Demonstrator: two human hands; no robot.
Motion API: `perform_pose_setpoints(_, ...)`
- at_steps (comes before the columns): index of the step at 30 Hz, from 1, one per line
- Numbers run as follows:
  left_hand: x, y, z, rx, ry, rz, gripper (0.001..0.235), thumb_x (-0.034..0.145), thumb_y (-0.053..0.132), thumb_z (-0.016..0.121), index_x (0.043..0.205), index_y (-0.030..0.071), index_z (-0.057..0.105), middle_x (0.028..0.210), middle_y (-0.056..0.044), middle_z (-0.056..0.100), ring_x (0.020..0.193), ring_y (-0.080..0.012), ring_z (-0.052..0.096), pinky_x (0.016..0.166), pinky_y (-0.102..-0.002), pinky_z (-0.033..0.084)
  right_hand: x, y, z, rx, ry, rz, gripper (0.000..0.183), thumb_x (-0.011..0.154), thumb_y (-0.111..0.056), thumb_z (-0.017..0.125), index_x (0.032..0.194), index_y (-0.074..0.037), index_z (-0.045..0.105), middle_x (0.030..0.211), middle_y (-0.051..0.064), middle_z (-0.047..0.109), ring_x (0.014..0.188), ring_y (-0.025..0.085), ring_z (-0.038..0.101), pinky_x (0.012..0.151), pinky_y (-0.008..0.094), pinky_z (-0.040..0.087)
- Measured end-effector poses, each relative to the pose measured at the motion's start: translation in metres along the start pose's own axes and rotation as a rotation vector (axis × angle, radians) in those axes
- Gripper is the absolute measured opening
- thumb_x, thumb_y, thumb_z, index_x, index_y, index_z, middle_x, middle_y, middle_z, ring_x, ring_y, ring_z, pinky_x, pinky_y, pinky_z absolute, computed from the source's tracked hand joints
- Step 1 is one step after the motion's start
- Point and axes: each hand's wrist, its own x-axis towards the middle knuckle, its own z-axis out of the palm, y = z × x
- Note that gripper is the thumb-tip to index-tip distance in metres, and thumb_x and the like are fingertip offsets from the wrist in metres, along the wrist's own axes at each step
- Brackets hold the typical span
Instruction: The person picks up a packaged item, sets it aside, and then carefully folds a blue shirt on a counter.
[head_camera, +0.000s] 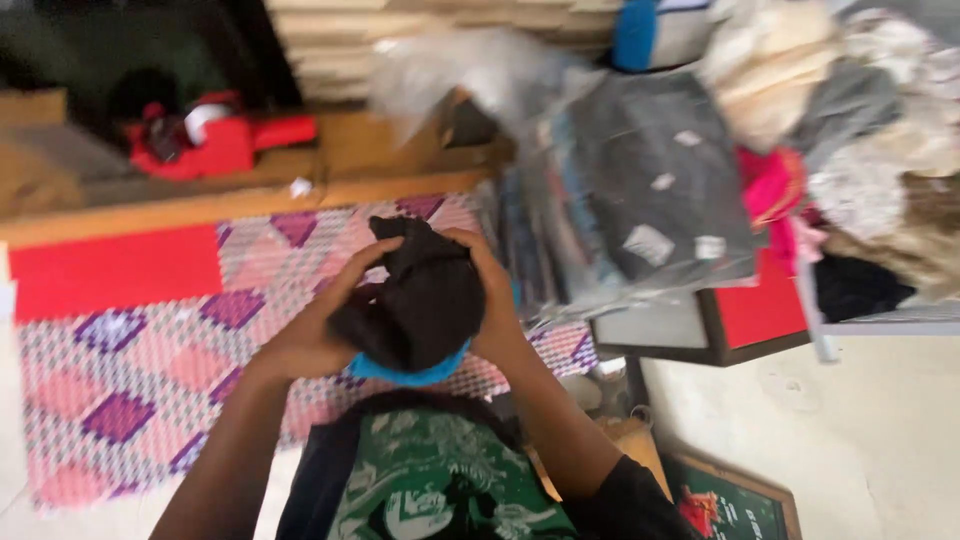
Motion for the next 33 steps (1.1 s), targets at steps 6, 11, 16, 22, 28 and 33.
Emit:
perform_pose_setpoints(6, -0.049, -0.108, -0.046, 0.205, 0.167, -0.024, 0.084, 0.066, -0.014, 0.053, 0.149, -0.003, 0.048, 0.138, -0.038, 0.055, 0.135, -0.0511, 0.049, 0.110, -0.060, 0.037, -0.049, 0.128, 0.057, 0.001, -0.178, 0.101, 0.061, 0.084, 0.005, 0.075, 0.142, -0.001, 0.057, 0.129, 0.027, 0.062, 0.125, 0.037, 0.056, 0.112, 0.055, 0.039)
perform_pose_setpoints(11, -0.058, -0.100, -0.058, 0.392, 0.328, 0.013, 0.079, 0.064, -0.016, 0.056, 0.139, 0.011, 0.059, 0.124, -0.022, 0.062, 0.118, -0.0405, 0.060, 0.095, -0.048, 0.049, -0.016, 0.077, 0.077, -0.204, -0.166, 0.077, 0.048, 0.089, -0.008, 0.076, 0.135, -0.011, 0.063, 0.135, 0.017, 0.058, 0.131, 0.035, 0.054, 0.116, 0.050, 0.038)
perform_pose_setpoints(16, -0.063, -0.074, -0.047, 0.657, 0.236, -0.048, 0.089, 0.072, -0.018, 0.057, 0.152, 0.015, 0.043, 0.158, -0.032, 0.031, 0.143, -0.0579, 0.035, 0.115, -0.063, 0.037, -0.019, 0.080, 0.075, -0.477, -0.190, -0.004, 0.046, 0.094, -0.015, 0.078, 0.135, -0.015, 0.058, 0.151, 0.015, 0.042, 0.147, 0.039, 0.040, 0.124, 0.051, 0.031)
perform_pose_setpoints(22, -0.089, -0.154, -0.043, 0.994, -0.100, -0.463, 0.100, 0.080, -0.018, 0.051, 0.165, 0.028, 0.026, 0.169, -0.027, 0.015, 0.154, -0.0496, 0.021, 0.117, -0.057, 0.041, -0.084, 0.170, 0.037, -0.802, -0.650, 0.244, 0.079, 0.079, 0.018, 0.070, 0.150, -0.003, 0.044, 0.165, 0.034, 0.014, 0.154, 0.055, 0.009, 0.126, 0.066, 0.019)
perform_pose_setpoints(28, -0.073, -0.164, -0.025, 0.689, 0.222, -0.591, 0.088, 0.076, 0.029, 0.071, 0.158, 0.025, 0.039, 0.156, -0.019, 0.047, 0.151, -0.0378, 0.036, 0.124, -0.055, 0.028, -0.071, 0.159, 0.036, -0.412, -0.455, 0.383, 0.083, 0.089, -0.033, 0.081, 0.157, -0.017, 0.037, 0.153, 0.028, 0.036, 0.150, 0.048, 0.029, 0.123, 0.058, 0.028)
perform_pose_setpoints(33, -0.052, -0.174, -0.005, 0.828, 0.280, -0.337, 0.071, 0.082, 0.028, 0.063, 0.152, 0.029, 0.048, 0.142, -0.009, 0.059, 0.140, -0.0329, 0.049, 0.114, -0.052, 0.037, -0.067, 0.217, 0.061, -0.693, -0.537, 0.381, 0.083, 0.083, -0.035, 0.084, 0.152, -0.017, 0.042, 0.146, 0.029, 0.041, 0.140, 0.050, 0.045, 0.108, 0.058, 0.048)
